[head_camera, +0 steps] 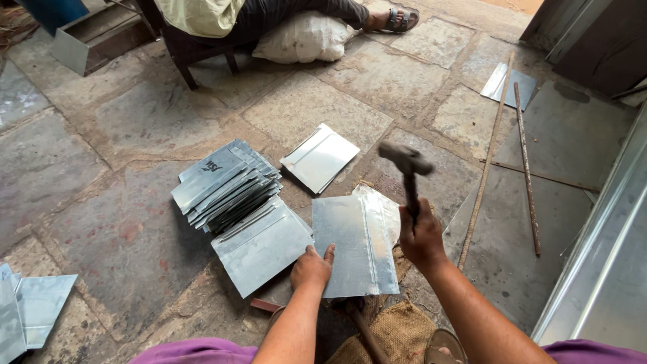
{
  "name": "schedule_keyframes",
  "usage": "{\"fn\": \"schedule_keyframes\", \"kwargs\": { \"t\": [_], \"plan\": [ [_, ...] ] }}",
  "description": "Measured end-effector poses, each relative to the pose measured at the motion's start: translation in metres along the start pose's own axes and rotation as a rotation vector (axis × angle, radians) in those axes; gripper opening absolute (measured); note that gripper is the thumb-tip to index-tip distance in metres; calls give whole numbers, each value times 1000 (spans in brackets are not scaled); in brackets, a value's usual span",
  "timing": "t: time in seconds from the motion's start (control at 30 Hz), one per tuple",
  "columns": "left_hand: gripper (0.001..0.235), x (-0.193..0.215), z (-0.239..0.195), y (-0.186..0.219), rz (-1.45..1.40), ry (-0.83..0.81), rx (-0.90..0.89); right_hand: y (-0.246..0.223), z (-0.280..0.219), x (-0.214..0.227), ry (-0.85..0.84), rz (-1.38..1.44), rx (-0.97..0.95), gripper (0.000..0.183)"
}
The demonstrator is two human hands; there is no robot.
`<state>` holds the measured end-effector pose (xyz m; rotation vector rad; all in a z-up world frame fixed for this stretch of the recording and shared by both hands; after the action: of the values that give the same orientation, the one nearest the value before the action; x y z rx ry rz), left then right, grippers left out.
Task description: The person uses a hammer to flatten and shape several metal sheets one at a time on a stone floor.
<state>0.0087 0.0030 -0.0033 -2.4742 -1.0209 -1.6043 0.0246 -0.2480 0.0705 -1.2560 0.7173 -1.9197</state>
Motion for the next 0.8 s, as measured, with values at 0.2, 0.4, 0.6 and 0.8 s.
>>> {"fn": "schedule_keyframes", "kwargs": {
  "t": [0.2, 0.4, 0.6, 0.8],
  "plan": [
    [75, -2, 1, 0, 13, 1, -19, 55, -34, -24, -237, -329, -91, 20],
    [75, 2, -3, -1, 9, -8, -18, 23, -2, -9, -179, -99, -246, 19],
    [75, 7, -7, 1, 9, 2, -20, 38, -13, -17, -136, -73, -88, 18],
    [73, 3, -3, 0, 14, 6, -19, 43, -16, -21, -397, -206, -396, 21]
  ]
}}
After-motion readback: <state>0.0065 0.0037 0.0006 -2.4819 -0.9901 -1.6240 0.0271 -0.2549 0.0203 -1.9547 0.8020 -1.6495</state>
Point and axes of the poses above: each hand's wrist, its own z-axis towards the middle knuckle, its own x-axis out of the back of the hand, y = z × x, the point moved 1 cm from there along z, towards the middle knuckle, and after that the axes turned 6 degrees about x, right-handed, at the moved point
